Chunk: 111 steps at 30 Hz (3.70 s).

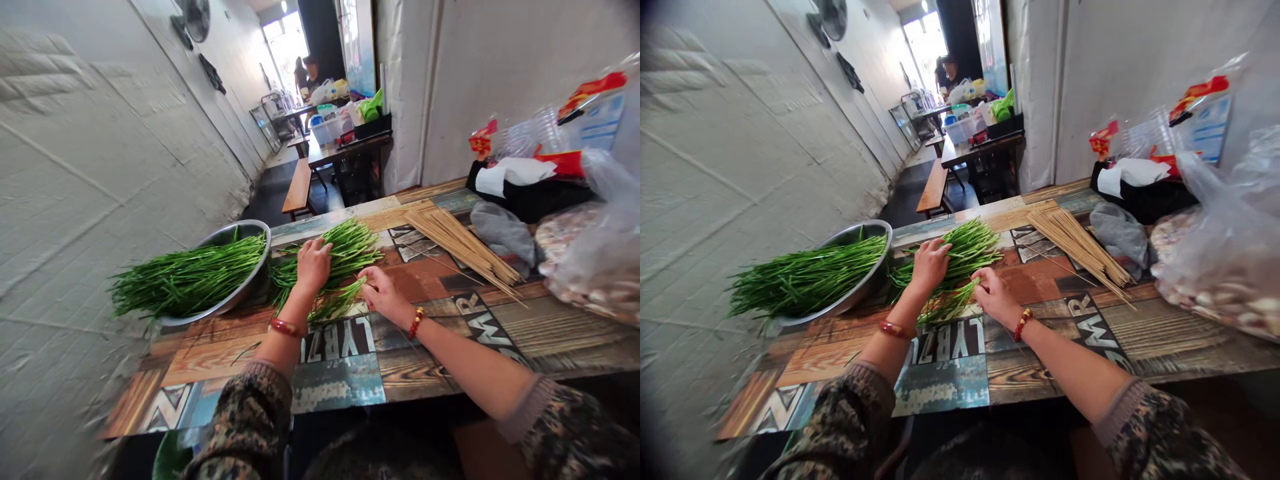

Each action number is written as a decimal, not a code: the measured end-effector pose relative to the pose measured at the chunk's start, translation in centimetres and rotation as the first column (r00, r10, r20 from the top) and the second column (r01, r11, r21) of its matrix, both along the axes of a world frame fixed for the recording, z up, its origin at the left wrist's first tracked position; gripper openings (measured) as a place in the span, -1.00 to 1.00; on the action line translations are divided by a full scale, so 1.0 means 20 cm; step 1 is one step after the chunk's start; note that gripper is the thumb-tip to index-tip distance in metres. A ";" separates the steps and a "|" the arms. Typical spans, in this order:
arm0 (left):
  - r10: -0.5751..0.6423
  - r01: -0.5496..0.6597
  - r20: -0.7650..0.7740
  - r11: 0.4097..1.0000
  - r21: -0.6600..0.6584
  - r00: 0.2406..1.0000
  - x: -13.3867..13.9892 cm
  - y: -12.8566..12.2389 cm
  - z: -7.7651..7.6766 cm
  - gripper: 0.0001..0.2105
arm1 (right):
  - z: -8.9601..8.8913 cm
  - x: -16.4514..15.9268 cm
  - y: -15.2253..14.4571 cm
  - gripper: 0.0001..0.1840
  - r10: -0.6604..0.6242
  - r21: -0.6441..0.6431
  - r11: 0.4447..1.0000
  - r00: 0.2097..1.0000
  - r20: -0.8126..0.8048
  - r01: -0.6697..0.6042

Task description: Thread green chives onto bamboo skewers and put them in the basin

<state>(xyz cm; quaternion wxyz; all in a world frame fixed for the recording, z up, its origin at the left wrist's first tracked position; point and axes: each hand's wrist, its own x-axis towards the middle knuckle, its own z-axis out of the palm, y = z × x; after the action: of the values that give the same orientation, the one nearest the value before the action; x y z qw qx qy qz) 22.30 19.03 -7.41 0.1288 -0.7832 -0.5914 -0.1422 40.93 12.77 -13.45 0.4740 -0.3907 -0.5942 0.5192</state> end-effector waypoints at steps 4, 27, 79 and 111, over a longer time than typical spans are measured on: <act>0.014 -0.014 0.027 1.000 0.008 1.000 0.03 0.02 -0.02 -0.78 | 0.00 0.00 0.00 -0.80 0.004 -0.002 1.000 1.000 -0.021 -0.004; -0.009 0.344 0.865 0.919 -0.190 0.502 0.17 -0.21 -0.15 -0.82 | 0.02 0.03 0.00 -0.71 -0.046 0.005 0.999 0.999 -0.006 0.046; -0.126 0.346 0.782 0.931 -0.120 0.611 0.18 -0.25 -0.18 -0.88 | 0.03 0.03 -0.03 -0.39 -0.043 -0.029 0.999 0.998 0.034 0.044; -0.281 0.369 0.324 0.893 -0.255 0.903 0.21 -0.34 -0.10 -0.83 | -0.01 0.04 0.00 -0.68 -0.085 -0.058 0.995 0.996 0.038 0.087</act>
<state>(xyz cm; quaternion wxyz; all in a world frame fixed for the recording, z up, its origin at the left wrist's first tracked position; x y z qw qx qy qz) 26.42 12.33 -9.40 -0.1064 -0.8542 -0.4776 -0.1759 41.75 12.86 -13.63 0.4735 -0.4390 -0.5695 0.5086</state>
